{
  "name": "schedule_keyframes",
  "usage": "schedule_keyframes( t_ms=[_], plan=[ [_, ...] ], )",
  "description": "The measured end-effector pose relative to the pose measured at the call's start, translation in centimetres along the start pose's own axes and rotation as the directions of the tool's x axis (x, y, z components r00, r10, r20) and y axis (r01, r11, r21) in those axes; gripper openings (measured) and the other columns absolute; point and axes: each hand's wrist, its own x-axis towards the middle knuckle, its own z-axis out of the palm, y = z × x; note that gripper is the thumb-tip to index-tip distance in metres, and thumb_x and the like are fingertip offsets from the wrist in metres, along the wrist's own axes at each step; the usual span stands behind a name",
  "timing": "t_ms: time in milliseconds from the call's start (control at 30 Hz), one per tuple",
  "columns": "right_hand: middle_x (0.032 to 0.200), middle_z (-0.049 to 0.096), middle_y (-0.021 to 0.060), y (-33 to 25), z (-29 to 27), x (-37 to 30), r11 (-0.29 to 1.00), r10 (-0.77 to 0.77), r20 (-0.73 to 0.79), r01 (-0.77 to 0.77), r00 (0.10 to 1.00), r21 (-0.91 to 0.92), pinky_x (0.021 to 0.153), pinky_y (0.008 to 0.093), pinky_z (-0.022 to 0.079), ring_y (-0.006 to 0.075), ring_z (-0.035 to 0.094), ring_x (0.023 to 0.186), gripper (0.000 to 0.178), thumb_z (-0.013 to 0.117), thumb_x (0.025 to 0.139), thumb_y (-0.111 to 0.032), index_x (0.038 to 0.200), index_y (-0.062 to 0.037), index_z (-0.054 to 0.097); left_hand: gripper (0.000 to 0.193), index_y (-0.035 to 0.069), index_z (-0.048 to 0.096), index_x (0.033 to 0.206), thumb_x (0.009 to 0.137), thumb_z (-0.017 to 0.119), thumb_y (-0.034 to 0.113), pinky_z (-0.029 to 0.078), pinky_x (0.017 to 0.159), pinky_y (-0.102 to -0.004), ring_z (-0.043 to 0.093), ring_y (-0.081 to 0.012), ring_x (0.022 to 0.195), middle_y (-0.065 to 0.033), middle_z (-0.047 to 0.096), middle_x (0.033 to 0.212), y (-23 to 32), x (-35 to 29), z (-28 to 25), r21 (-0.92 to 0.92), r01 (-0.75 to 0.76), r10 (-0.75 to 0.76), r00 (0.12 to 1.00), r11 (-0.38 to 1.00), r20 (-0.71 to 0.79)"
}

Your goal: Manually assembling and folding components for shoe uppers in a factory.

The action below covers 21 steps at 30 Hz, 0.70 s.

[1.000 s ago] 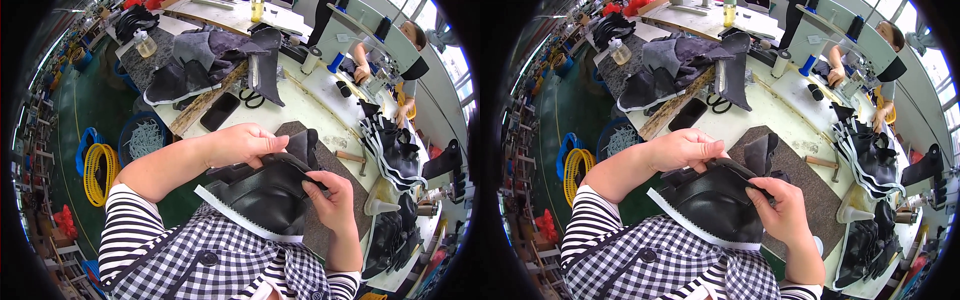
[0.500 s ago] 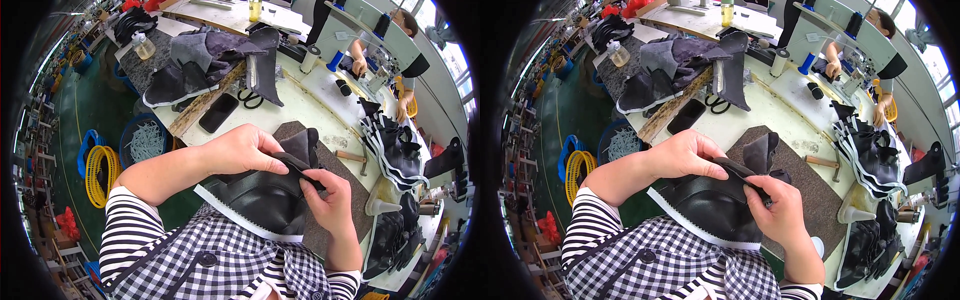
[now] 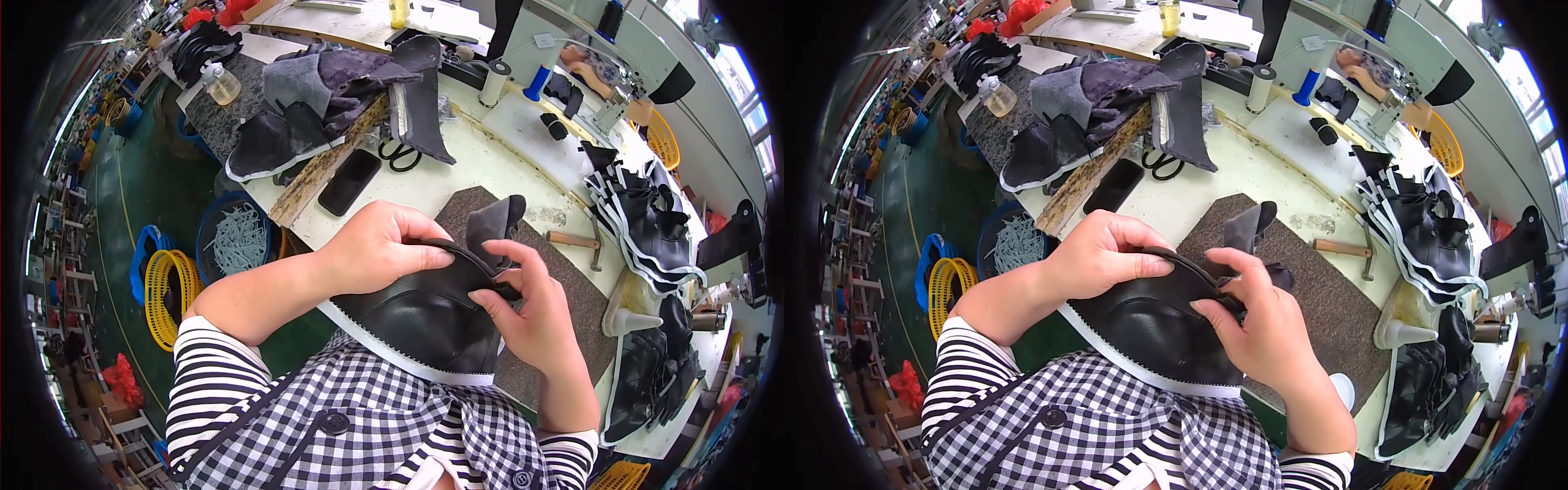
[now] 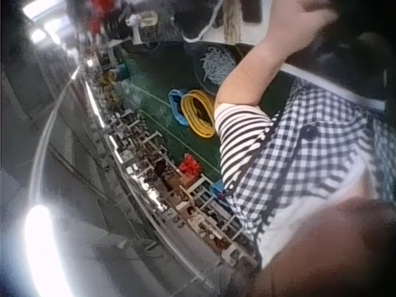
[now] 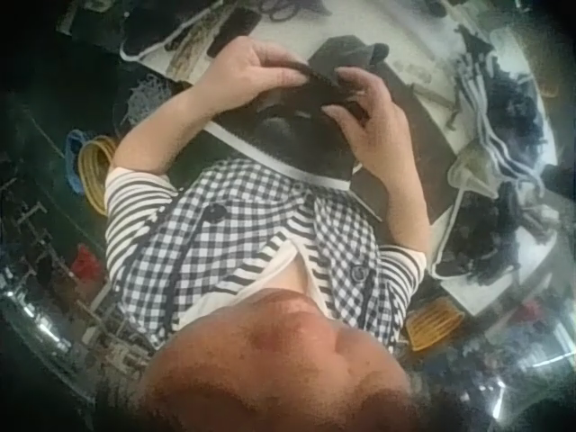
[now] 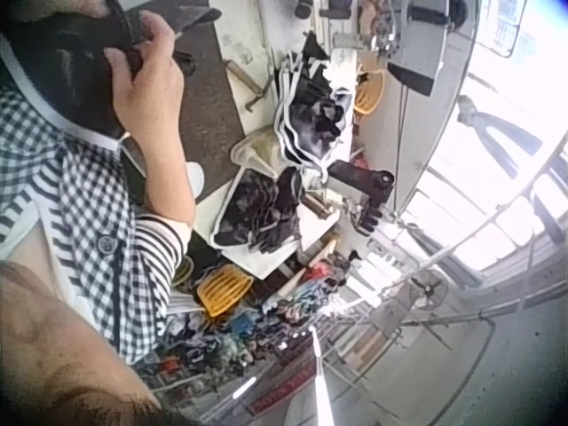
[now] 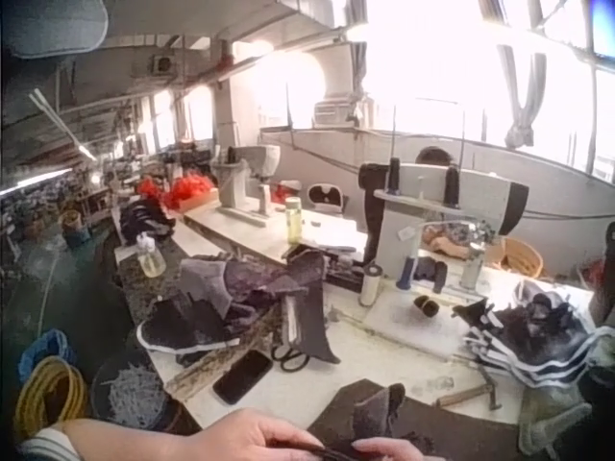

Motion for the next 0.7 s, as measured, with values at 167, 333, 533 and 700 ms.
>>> schedule_keyframes(
  t_ms=[167, 333, 533, 700],
  plan=[
    [0.077, 0.067, 0.0139, 0.7, -0.9, 0.2, 0.986, -0.109, 0.109, 0.122, 0.988, -0.118, 0.062, 0.0365, 0.051, 0.0320, 0.066, 0.073, 0.038, 0.073, 0.080, -0.012, 0.111, -0.0022, 0.054, 0.015, -0.003, 0.069, 0.099, 0.086, 0.067, 0.004, 0.049, 0.072, -0.0229, 0.061, -0.0070, 0.079, -0.0042, 0.068, 0.087, -0.8, -0.5, -0.1, -0.106, -0.110, 0.103, 0.992, 0.988, -0.070],
    [0.074, 0.066, 0.0139, 0.2, -0.6, 0.0, 0.991, -0.046, 0.107, 0.059, 0.993, -0.117, 0.060, 0.0336, 0.048, 0.0288, 0.065, 0.068, 0.036, 0.074, 0.078, -0.010, 0.108, -0.0006, 0.057, 0.013, -0.002, 0.068, 0.097, 0.086, 0.067, 0.003, 0.049, 0.072, -0.0223, 0.060, -0.0065, 0.079, -0.0026, 0.067, 0.086, -1.3, -0.7, -0.6, -0.059, -0.102, 0.096, 0.990, 0.993, -0.102],
    [0.079, 0.067, 0.0162, 0.4, 0.0, 0.2, 0.991, -0.064, 0.152, 0.081, 0.986, -0.110, 0.065, 0.0375, 0.051, 0.0340, 0.066, 0.074, 0.031, 0.071, 0.081, -0.012, 0.106, -0.0001, 0.057, 0.014, 0.002, 0.068, 0.099, 0.086, 0.064, 0.000, 0.048, 0.077, -0.0249, 0.060, -0.0082, 0.085, -0.0027, 0.066, 0.091, -2.2, -0.1, -2.6, -0.073, -0.082, 0.091, 0.986, 0.994, 0.138],
    [0.079, 0.067, 0.0175, 0.3, 1.3, 1.0, 0.988, -0.012, 0.174, 0.039, 0.985, -0.149, 0.065, 0.0385, 0.052, 0.0349, 0.066, 0.074, 0.027, 0.071, 0.081, -0.014, 0.101, -0.0002, 0.060, 0.017, 0.008, 0.067, 0.088, 0.073, 0.074, 0.013, 0.043, 0.084, -0.0360, 0.059, -0.0245, 0.091, -0.0043, 0.064, 0.087, 1.2, 0.0, -0.4, 0.817, -0.426, 0.335, 0.892, 0.390, 0.305]
  ],
)
